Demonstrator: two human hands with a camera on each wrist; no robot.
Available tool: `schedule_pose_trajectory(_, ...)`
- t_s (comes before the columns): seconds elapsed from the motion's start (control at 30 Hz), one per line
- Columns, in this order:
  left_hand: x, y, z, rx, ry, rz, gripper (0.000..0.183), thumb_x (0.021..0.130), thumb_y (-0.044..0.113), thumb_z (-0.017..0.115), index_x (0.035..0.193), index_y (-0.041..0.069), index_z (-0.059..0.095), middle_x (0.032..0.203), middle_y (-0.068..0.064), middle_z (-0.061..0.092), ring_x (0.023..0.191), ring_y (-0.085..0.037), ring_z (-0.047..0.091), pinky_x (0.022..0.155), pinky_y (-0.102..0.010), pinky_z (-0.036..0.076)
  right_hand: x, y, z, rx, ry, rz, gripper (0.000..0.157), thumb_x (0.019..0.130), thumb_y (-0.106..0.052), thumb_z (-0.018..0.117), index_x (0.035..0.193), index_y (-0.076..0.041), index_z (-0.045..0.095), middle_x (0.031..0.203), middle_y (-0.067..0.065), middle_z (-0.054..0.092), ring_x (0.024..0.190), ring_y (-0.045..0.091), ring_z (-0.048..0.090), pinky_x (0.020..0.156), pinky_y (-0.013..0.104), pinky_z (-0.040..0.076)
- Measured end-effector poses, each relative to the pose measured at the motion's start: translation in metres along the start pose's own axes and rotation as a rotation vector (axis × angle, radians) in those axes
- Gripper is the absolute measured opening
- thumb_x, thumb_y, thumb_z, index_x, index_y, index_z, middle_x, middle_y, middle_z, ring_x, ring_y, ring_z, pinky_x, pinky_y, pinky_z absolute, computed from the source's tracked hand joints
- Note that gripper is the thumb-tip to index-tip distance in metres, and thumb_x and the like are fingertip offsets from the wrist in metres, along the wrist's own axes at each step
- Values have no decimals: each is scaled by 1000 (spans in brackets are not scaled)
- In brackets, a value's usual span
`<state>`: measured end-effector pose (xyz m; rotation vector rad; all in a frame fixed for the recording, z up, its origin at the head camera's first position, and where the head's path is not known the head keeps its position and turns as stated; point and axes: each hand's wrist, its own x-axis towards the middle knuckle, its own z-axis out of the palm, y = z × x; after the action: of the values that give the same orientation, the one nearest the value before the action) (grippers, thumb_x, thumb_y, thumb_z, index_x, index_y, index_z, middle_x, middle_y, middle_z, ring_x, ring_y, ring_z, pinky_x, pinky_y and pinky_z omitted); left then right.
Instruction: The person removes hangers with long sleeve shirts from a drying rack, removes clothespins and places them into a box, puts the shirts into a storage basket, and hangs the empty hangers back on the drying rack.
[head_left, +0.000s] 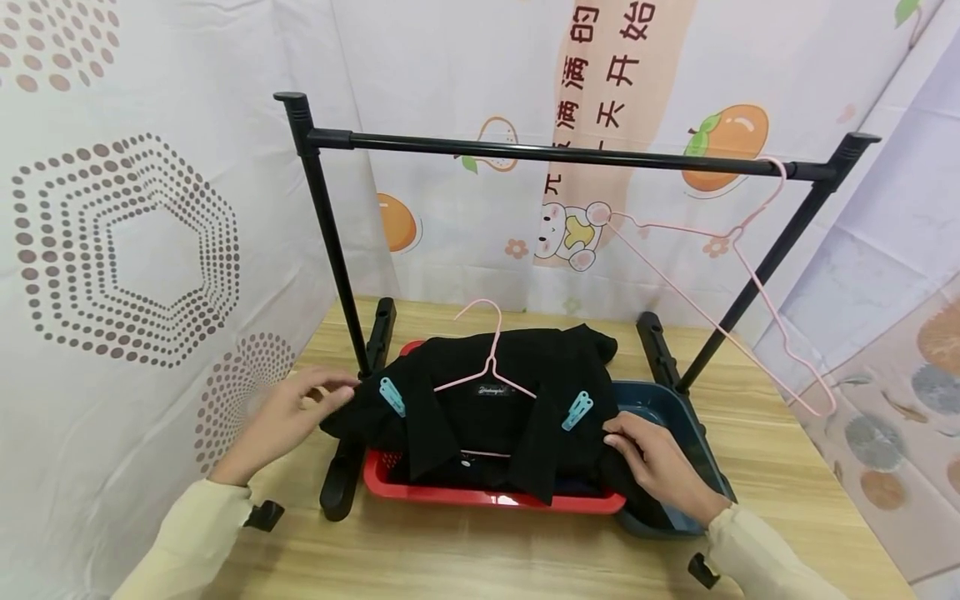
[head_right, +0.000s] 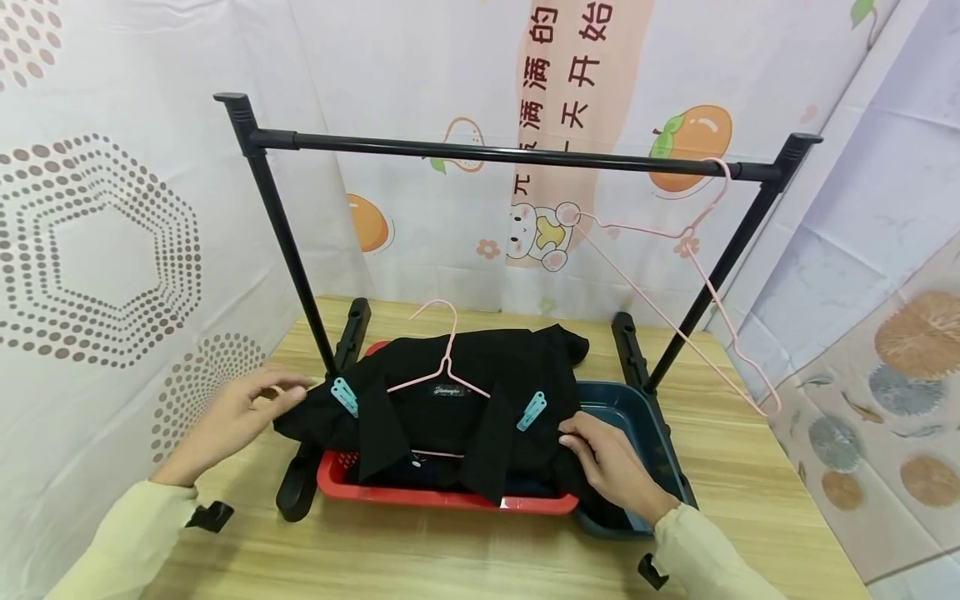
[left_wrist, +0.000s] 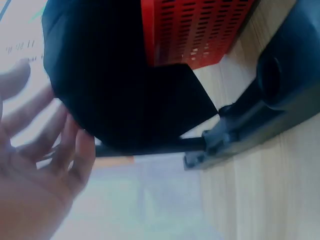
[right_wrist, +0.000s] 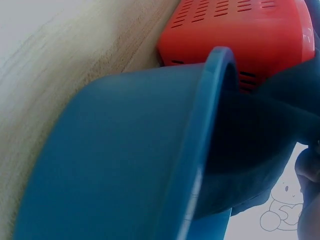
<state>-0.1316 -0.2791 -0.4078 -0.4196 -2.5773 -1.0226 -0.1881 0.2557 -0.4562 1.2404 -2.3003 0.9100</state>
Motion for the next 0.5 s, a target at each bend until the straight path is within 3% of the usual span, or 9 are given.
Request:
schedule_pose_trajectory(0.1,6,5,6,-20,-121,131,22,99,21,72,121,22,76,116,7,71,100,-11,65,81,-32,55,2,1,-1,-9,12,-10,34,87,13,72,108,-13,67,97,-9,63,77,3,54,71,15,44)
schedule_pose_trajectory(0.23,13,7,13,-45,-177,244,21,92,16,79,112,21,79,104,14,71,94,-8,66,78,-31,56,5,1,-3,-16,10,-1,31,89,10,72,108,-14,67,98,-9,64,79,3,55,73,15,45)
schedule_pose_trajectory(0.33,17,8,16,-72,-218,297,19,90,14,81,107,21,80,98,17,71,87,-5,66,74,-28,56,8,1,-5,-26,10,-1,31,89,10,72,108,-14,67,97,-9,64,78,3,54,73,16,45)
schedule_pose_trajectory(0.5,24,9,20,-74,-326,354,17,94,18,77,109,24,79,101,16,72,91,-4,68,79,-29,57,9,2,-7,-34,20,-5,35,86,13,73,108,-13,67,97,-10,64,77,3,53,72,16,45)
